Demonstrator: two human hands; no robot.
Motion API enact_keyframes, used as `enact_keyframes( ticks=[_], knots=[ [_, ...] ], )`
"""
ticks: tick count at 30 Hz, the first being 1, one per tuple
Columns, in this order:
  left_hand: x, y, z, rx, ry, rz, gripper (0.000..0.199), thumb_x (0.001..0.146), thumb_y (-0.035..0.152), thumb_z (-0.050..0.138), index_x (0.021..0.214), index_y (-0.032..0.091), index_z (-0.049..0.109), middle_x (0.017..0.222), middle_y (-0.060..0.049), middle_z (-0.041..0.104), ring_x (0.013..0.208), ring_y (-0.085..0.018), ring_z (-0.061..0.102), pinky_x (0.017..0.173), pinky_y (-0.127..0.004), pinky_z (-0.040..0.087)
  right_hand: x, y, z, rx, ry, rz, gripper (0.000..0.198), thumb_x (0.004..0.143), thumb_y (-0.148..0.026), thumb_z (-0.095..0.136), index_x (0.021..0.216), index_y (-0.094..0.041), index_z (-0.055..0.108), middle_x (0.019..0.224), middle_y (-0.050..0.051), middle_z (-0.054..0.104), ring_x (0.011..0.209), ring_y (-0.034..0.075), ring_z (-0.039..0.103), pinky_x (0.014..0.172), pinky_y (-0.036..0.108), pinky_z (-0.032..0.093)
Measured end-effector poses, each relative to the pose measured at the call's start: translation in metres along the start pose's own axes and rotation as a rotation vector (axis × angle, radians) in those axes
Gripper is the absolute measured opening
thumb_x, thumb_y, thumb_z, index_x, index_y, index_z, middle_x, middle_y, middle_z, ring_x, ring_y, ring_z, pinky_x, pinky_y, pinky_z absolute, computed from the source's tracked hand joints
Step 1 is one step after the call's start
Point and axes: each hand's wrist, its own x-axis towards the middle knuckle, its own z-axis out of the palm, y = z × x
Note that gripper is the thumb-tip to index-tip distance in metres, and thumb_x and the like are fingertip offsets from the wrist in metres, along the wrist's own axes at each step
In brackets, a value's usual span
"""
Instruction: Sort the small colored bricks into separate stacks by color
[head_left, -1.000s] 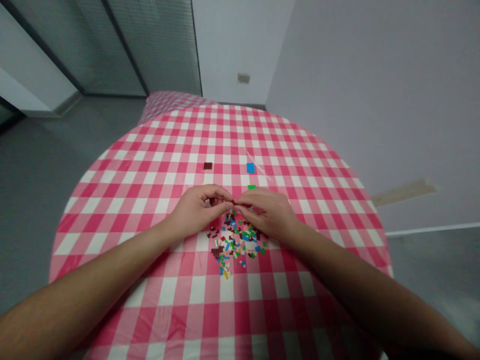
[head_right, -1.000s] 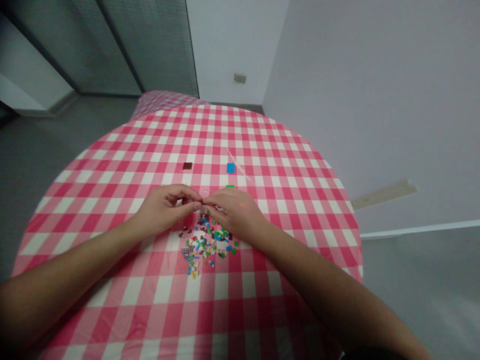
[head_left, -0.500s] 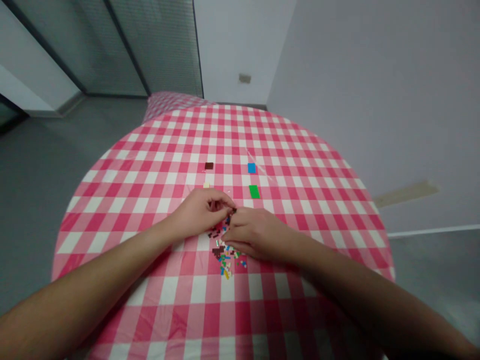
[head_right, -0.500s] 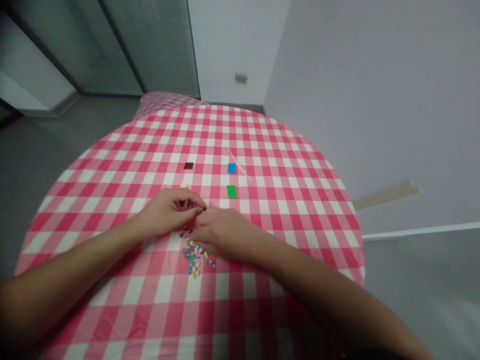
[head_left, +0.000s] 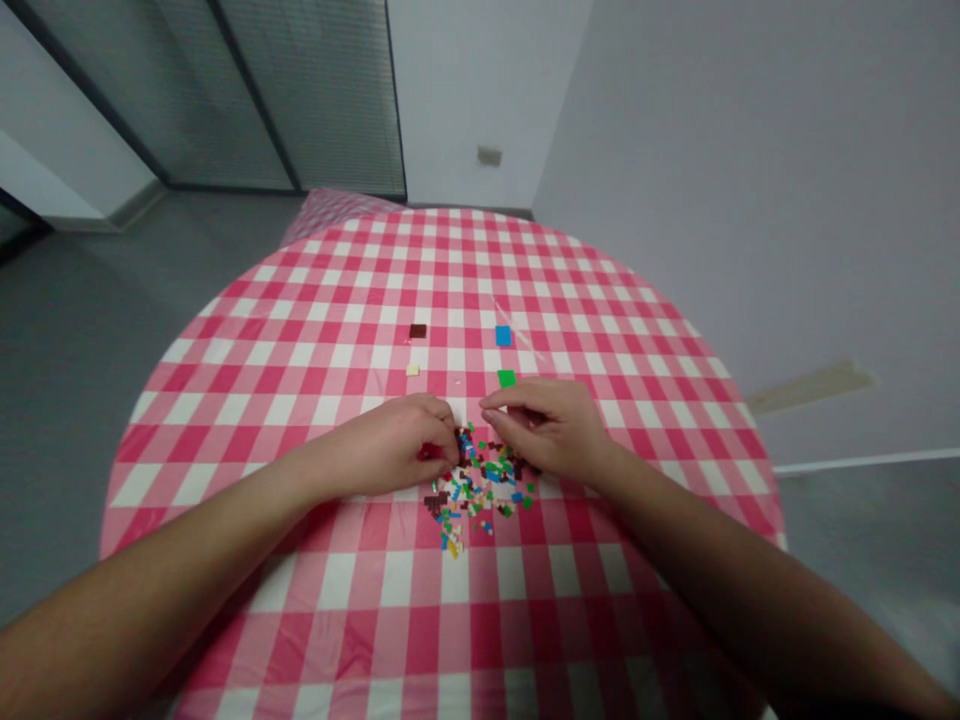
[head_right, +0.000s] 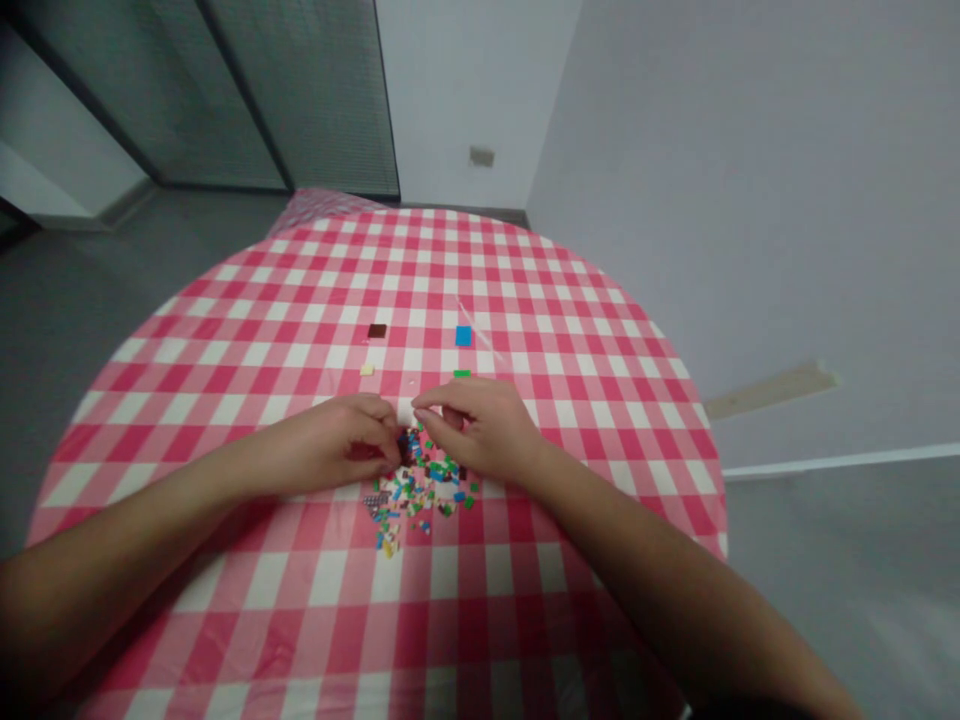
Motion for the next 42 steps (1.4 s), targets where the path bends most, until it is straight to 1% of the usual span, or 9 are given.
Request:
enact_keyframes(
  ticks=[3,6,12,19,27,31,36,40,42],
  knots=[
    [-0.005,0.003,-0.002,-0.03,-0.129,0.064,0.019,0.086,0.008,0.066,0.073,0.02,0.072,0.079,-0.001,0.068,0.078,-0.016,0.063,0.072,-0.027,0.046,0.0,0.0,0.001,0.0,0.002,0.018,0.016,0.094,-0.026,0.064,0.09,-0.02,0.078,0.063,-0.002,0.068,0.053,0.009,0.053,0.055,0.023,0.041],
    [-0.007,0.006,-0.001,0.025,-0.184,0.084,0.022,0.084,0.007,0.072,0.066,0.02,0.066,0.073,0.0,0.063,0.076,-0.017,0.061,0.067,-0.028,0.043,0.0,0.0,0.0,0.016,0.013,0.008,0.015,0.094,-0.025,0.064,0.09,-0.019,0.078,0.061,-0.003,0.067,0.052,0.008,0.052,0.055,0.022,0.041],
    [-0.005,0.01,0.002,0.094,-0.199,0.081,0.026,0.084,0.005,0.074,0.065,0.019,0.065,0.072,0.0,0.065,0.078,-0.018,0.063,0.069,-0.029,0.042,0.001,0.002,-0.001,0.02,0.02,-0.01,0.014,0.094,-0.024,0.065,0.092,-0.019,0.077,0.062,-0.003,0.066,0.053,0.009,0.053,0.055,0.022,0.041],
    [-0.008,0.014,-0.003,0.102,-0.217,0.065,0.025,0.077,0.0,0.074,0.066,0.02,0.064,0.075,0.001,0.067,0.078,-0.018,0.065,0.071,-0.029,0.044,0.0,0.001,0.0,0.025,0.023,-0.014,0.014,0.094,-0.024,0.064,0.092,-0.019,0.077,0.062,-0.003,0.065,0.052,0.009,0.052,0.054,0.023,0.04],
    [-0.009,0.01,0.0,0.106,-0.221,0.06,0.024,0.086,0.004,0.071,0.068,0.019,0.066,0.075,-0.001,0.069,0.077,-0.018,0.065,0.072,-0.029,0.044,0.0,0.001,0.0,0.035,0.018,0.004,0.015,0.094,-0.024,0.064,0.091,-0.018,0.077,0.061,-0.003,0.065,0.054,0.009,0.053,0.058,0.023,0.044],
    [-0.008,0.014,0.001,0.112,-0.223,0.069,0.026,0.085,0.002,0.067,0.066,0.019,0.063,0.074,-0.002,0.069,0.079,-0.019,0.065,0.075,-0.03,0.047,0.001,0.001,0.0,0.034,0.02,-0.002,0.015,0.094,-0.024,0.064,0.091,-0.018,0.077,0.061,-0.003,0.066,0.053,0.009,0.053,0.056,0.023,0.043],
    [-0.01,0.014,-0.007,0.035,-0.159,0.06,0.019,0.08,0.003,0.066,0.071,0.02,0.068,0.077,-0.001,0.07,0.081,-0.018,0.065,0.076,-0.029,0.048,0.001,0.002,0.0,0.03,0.023,-0.002,0.014,0.093,-0.022,0.065,0.091,-0.017,0.077,0.061,-0.002,0.067,0.052,0.009,0.053,0.055,0.022,0.042],
    [-0.012,-0.005,-0.022,-0.029,0.011,-0.01,0.011,0.089,0.019,0.066,0.081,0.02,0.074,0.092,-0.003,0.075,0.089,-0.017,0.068,0.084,-0.03,0.051,0.0,0.003,0.001,0.026,0.018,0.019,0.015,0.093,-0.023,0.064,0.091,-0.018,0.078,0.059,-0.002,0.066,0.051,0.009,0.052,0.053,0.022,0.041],
    [-0.013,-0.021,-0.03,-0.047,0.135,-0.088,0.011,0.088,0.026,0.066,0.086,0.022,0.076,0.096,-0.004,0.076,0.091,-0.019,0.069,0.085,-0.031,0.052,0.0,0.004,0.002,0.034,0.018,0.03,0.016,0.093,-0.024,0.064,0.091,-0.018,0.078,0.058,-0.002,0.066,0.05,0.009,0.051,0.053,0.023,0.04]
  ],
)
